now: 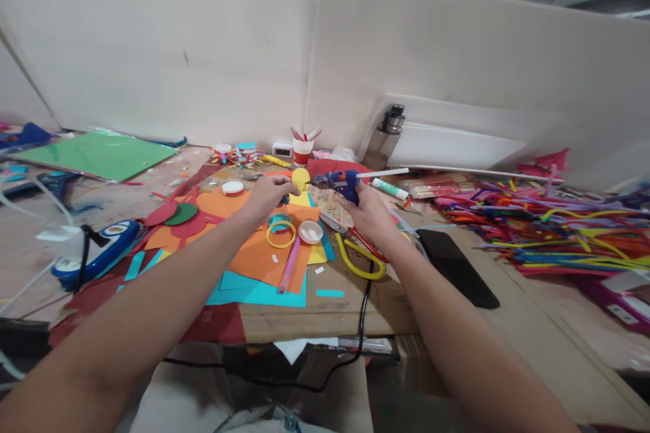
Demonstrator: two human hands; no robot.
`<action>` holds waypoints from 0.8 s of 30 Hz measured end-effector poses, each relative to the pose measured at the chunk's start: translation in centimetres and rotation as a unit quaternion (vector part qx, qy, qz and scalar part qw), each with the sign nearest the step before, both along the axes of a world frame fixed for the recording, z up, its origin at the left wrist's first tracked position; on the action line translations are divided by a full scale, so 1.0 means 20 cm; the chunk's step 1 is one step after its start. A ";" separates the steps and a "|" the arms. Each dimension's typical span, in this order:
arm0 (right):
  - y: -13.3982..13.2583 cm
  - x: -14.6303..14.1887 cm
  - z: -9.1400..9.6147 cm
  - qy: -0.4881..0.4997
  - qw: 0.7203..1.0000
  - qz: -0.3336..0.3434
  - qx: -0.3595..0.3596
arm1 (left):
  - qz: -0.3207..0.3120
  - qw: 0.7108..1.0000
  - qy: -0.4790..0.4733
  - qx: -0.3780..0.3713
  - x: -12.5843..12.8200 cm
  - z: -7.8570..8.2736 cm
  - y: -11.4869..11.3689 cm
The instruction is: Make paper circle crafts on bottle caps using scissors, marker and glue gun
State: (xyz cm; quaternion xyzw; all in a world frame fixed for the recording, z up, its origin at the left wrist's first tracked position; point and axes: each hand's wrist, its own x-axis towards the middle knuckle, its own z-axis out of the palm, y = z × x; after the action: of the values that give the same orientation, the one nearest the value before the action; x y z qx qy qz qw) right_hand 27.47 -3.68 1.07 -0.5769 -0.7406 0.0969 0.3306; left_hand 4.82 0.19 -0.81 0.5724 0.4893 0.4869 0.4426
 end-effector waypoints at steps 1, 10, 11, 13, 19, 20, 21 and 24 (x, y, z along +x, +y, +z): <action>0.00 0.00 0.00 0.003 1.000 0.007 0.000 | 0.002 1.000 0.000 0.000 0.00 0.00 0.00; 0.01 0.00 -0.02 0.047 0.998 0.037 -0.002 | -0.034 0.999 0.015 -0.023 0.03 0.02 -0.04; 0.02 0.01 -0.02 0.050 0.998 0.034 -0.001 | -0.037 0.999 0.017 -0.024 0.04 0.02 -0.05; 0.02 0.01 -0.02 0.049 0.998 0.024 0.002 | -0.038 0.999 0.024 -0.026 0.05 0.02 -0.05; 0.02 0.03 -0.01 0.019 0.999 -0.023 0.010 | -0.026 0.999 0.013 -0.017 0.03 0.03 -0.06; 0.02 0.03 0.00 0.019 0.999 -0.029 0.011 | -0.027 1.000 0.008 -0.013 0.02 0.03 -0.06; 0.03 0.04 0.00 0.019 0.999 -0.039 0.010 | -0.027 1.000 0.005 -0.012 0.02 0.02 -0.05; 0.06 0.07 -0.01 -0.001 0.996 -0.093 -0.016 | -0.031 0.999 -0.014 -0.019 0.00 0.00 -0.03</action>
State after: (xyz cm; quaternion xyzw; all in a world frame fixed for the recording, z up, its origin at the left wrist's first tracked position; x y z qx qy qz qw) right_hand 28.91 -2.44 0.89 -0.6485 -0.6827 0.0773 0.3276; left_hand 4.75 -0.31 -0.86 0.5721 0.4743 0.4712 0.4751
